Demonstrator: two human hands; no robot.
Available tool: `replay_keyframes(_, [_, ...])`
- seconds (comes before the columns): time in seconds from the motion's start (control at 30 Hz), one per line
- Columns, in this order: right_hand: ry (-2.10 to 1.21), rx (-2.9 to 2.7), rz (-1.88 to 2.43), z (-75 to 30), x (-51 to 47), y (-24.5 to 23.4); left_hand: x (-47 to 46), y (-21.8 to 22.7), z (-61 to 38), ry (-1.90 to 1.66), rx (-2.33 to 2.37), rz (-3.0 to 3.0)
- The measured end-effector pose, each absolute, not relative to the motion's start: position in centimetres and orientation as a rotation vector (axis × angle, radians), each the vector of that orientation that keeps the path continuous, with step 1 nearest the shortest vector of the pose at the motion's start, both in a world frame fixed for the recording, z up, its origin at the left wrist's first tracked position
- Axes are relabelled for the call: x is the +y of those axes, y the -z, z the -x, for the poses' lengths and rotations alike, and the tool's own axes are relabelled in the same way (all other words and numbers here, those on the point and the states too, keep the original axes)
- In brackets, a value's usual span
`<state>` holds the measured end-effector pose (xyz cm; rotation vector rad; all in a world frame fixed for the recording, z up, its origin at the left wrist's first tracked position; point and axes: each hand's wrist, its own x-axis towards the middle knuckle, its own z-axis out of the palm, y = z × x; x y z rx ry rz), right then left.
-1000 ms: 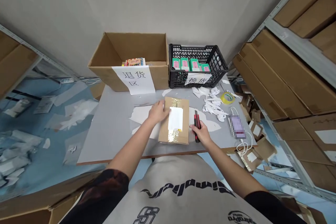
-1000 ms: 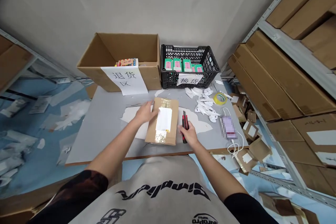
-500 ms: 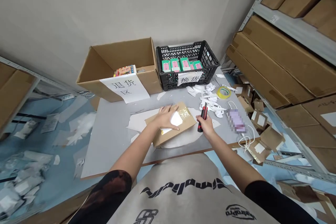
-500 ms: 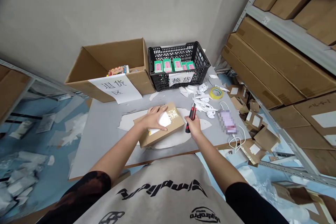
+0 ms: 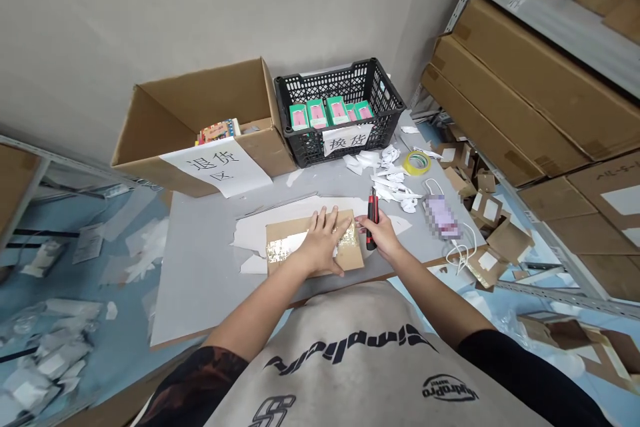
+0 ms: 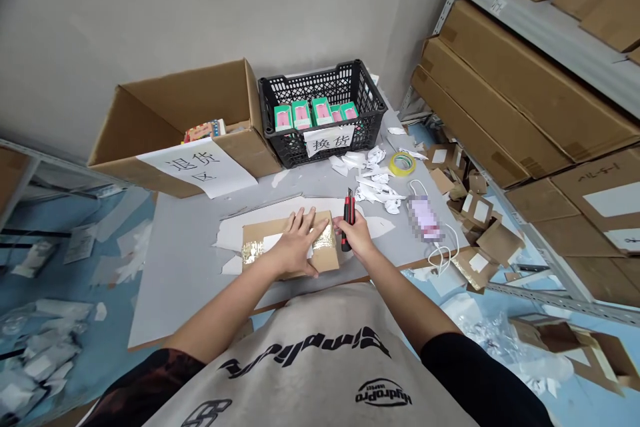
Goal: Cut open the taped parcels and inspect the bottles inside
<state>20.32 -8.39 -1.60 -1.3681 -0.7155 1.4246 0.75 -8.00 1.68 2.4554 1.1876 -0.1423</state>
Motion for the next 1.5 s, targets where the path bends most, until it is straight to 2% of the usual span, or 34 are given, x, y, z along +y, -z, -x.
replay_keyframes(0.33, [-1.482,-0.810,1.406,-21.5,-7.1,1.1,-7.0,-1.6,-1.8,0.205,1.177,-2.506])
replay_keyframes(0.7, [-1.662,-1.615,1.611,-29.0,-8.4,-0.5,-7.1,-2.1,-1.3,0.263,1.197,-2.686])
replay_keyframes(1.2, [-1.792,-1.701,1.580,-29.1,-7.2,-0.5,-7.0,-1.8,-1.0,0.246,1.167,-2.662])
replay_keyframes(1.37, [-1.795,-1.890,1.573,-29.6,-5.6,-1.7,-6.9,-1.0,-0.5,0.198,1.139,-2.645])
replay_keyframes(1.5, [-1.645,-2.138,1.615,-29.6,-4.6,-3.0,-6.8,-0.8,-0.4,0.188,1.136,-2.622])
